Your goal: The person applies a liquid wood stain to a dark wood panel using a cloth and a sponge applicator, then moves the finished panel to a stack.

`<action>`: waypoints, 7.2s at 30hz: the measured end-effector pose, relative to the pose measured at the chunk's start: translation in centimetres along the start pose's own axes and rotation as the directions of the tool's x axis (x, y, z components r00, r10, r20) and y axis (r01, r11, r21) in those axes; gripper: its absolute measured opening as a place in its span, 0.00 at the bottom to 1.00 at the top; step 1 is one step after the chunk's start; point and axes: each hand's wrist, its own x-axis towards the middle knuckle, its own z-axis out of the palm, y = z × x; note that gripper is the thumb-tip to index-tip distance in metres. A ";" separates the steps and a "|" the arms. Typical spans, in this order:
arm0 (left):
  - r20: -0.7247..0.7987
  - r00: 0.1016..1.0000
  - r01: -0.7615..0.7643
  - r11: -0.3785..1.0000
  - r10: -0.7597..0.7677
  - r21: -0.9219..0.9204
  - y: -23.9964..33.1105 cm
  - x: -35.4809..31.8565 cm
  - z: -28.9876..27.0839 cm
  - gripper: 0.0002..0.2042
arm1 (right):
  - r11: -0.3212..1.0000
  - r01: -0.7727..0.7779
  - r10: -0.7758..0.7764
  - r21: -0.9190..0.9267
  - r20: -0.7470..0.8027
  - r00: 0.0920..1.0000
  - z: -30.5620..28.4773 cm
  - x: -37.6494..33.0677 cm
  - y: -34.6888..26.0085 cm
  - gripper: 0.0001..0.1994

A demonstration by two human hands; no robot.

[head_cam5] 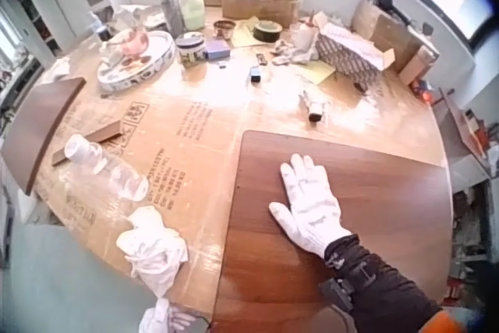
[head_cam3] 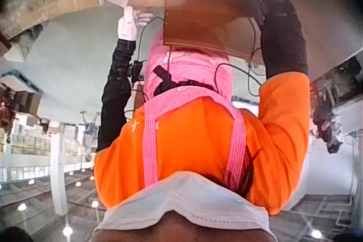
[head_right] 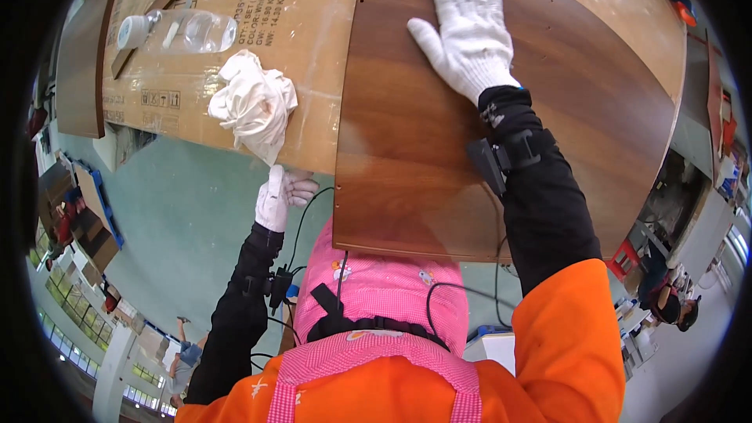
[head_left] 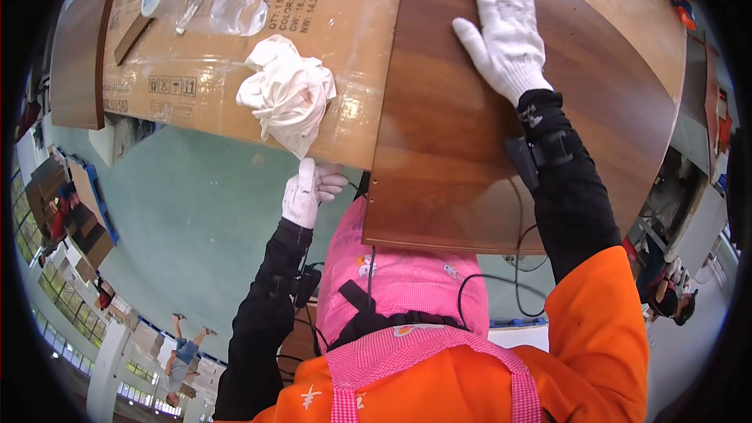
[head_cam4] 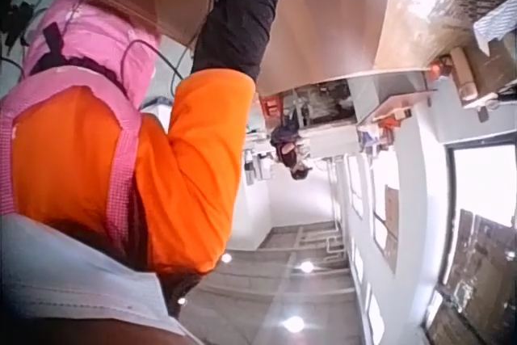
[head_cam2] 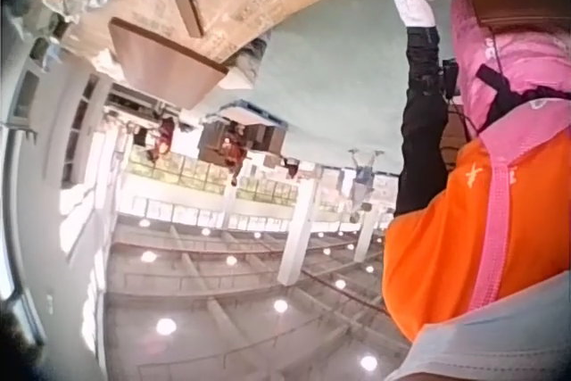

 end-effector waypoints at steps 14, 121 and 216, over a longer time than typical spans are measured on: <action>-0.109 0.994 0.013 0.987 -0.030 -0.158 -3.4 -0.4 0.3 0.44 | 0.848 0.069 -0.177 0.526 0.158 0.971 -2.1 -8.4 -10.1 0.37; -0.886 0.297 0.148 0.899 0.356 0.411 -6.5 3.6 14.6 0.16 | 0.265 -0.813 0.915 0.519 -0.402 0.041 -17.4 -50.2 43.4 0.28; -0.600 0.547 0.038 0.699 0.584 0.714 48.5 25.6 -121.4 0.35 | 0.062 -0.628 0.951 0.776 0.145 0.272 14.9 46.3 -63.8 0.21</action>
